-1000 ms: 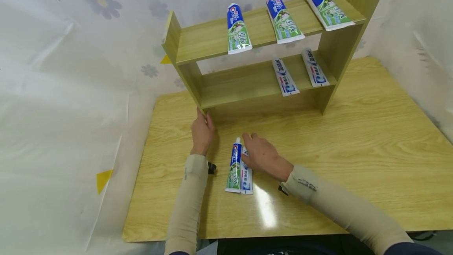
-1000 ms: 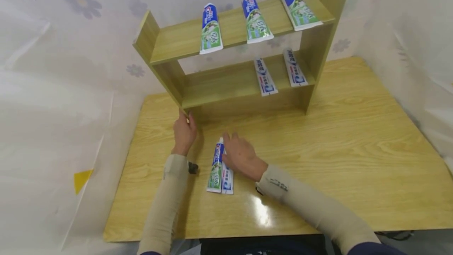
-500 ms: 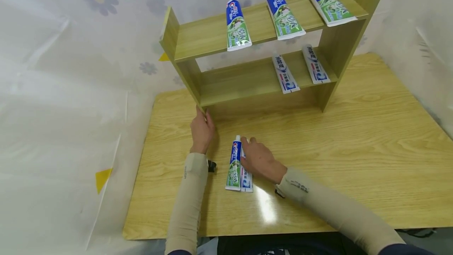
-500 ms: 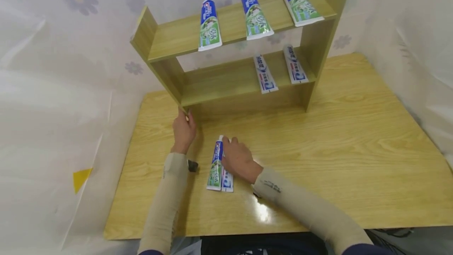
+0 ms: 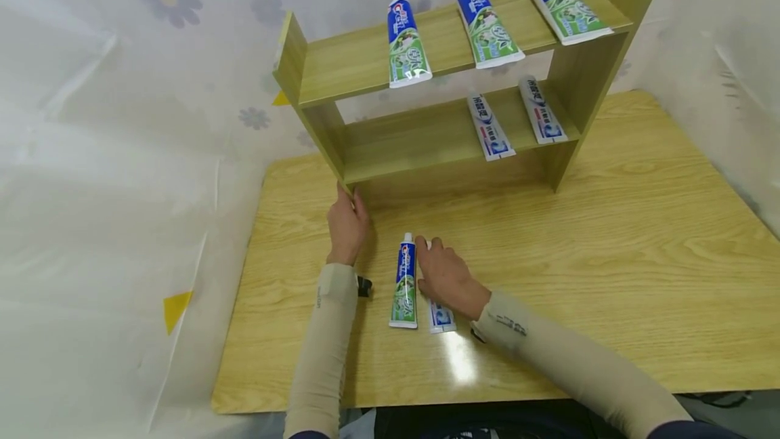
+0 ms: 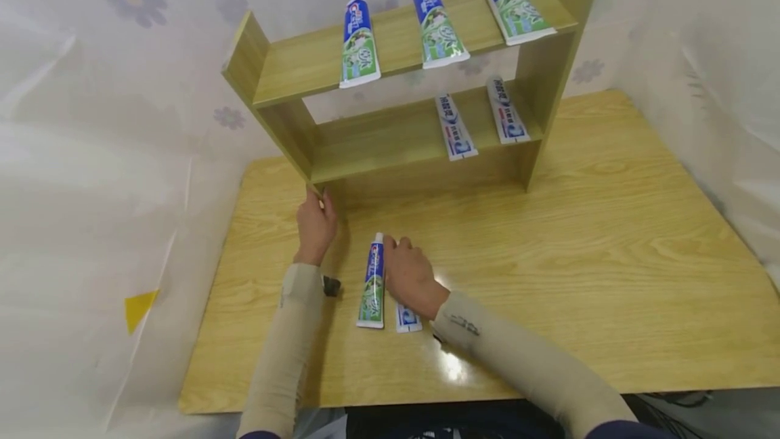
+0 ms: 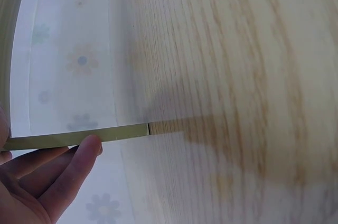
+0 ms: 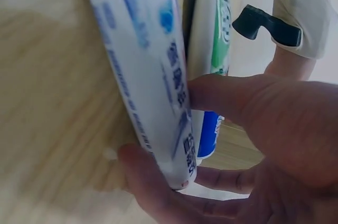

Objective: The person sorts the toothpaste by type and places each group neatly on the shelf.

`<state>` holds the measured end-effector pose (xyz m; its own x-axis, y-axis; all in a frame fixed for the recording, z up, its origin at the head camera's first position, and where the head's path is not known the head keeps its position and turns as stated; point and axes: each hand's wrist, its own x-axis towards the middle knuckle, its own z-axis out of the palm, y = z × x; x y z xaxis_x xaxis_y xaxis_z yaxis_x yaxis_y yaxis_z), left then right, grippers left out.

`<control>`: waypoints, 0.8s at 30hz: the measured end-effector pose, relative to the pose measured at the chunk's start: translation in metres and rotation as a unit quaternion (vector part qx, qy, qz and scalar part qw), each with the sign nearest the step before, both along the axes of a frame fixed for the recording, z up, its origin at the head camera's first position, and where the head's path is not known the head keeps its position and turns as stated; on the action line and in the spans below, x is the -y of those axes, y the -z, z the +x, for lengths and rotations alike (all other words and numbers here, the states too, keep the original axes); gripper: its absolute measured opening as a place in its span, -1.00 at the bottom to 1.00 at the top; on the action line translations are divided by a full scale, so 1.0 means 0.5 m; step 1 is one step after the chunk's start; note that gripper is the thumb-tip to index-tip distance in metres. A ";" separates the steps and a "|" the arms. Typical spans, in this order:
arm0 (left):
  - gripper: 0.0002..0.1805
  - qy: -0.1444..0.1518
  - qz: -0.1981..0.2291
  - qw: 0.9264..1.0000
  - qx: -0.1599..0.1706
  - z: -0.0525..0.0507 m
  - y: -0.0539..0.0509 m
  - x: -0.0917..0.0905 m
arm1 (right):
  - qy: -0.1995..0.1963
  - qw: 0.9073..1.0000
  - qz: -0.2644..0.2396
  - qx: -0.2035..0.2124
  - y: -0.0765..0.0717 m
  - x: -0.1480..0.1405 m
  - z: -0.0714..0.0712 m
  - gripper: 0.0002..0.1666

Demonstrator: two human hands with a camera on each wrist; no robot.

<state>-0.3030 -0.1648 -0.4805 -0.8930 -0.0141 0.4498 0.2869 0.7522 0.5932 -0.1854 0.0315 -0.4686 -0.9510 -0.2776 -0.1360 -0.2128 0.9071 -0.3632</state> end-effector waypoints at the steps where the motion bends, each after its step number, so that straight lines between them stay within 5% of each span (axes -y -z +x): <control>1: -0.60 0.002 0.002 1.000 -0.001 0.000 -0.001 0.000 | 0.001 1.000 -0.002 -0.003 0.001 0.000 0.002 -0.19; 6: -0.60 0.006 -0.001 1.000 -0.004 -0.002 -0.004 0.001 | 0.000 1.000 -0.025 -0.012 0.015 -0.006 0.008 -0.24; 11: -0.59 0.002 -0.005 1.000 -0.006 0.000 -0.002 0.003 | 0.005 0.998 -0.052 -0.020 0.072 -0.011 -0.005 -0.32; 14: -0.57 0.001 -0.006 1.000 -0.010 0.002 -0.002 0.003 | 0.014 0.997 -0.076 -0.016 0.109 -0.015 -0.017 -0.24; 16: -0.56 0.004 0.000 1.000 -0.010 0.001 0.001 0.005 | 0.020 0.996 -0.090 -0.003 0.108 -0.019 -0.017 -0.13; 17: -0.57 0.007 0.004 1.000 -0.011 -0.003 0.007 0.007 | 0.024 0.995 -0.095 0.002 0.105 -0.021 -0.015 -0.09; 22: -0.51 0.017 0.010 0.999 -0.030 -0.096 0.128 0.056 | 0.032 0.993 -0.108 0.018 0.051 -0.032 0.007 -0.09; 24: -0.51 0.011 0.004 1.000 -0.027 -0.090 0.120 0.052 | 0.032 0.993 -0.112 0.019 0.045 -0.038 0.010 -0.13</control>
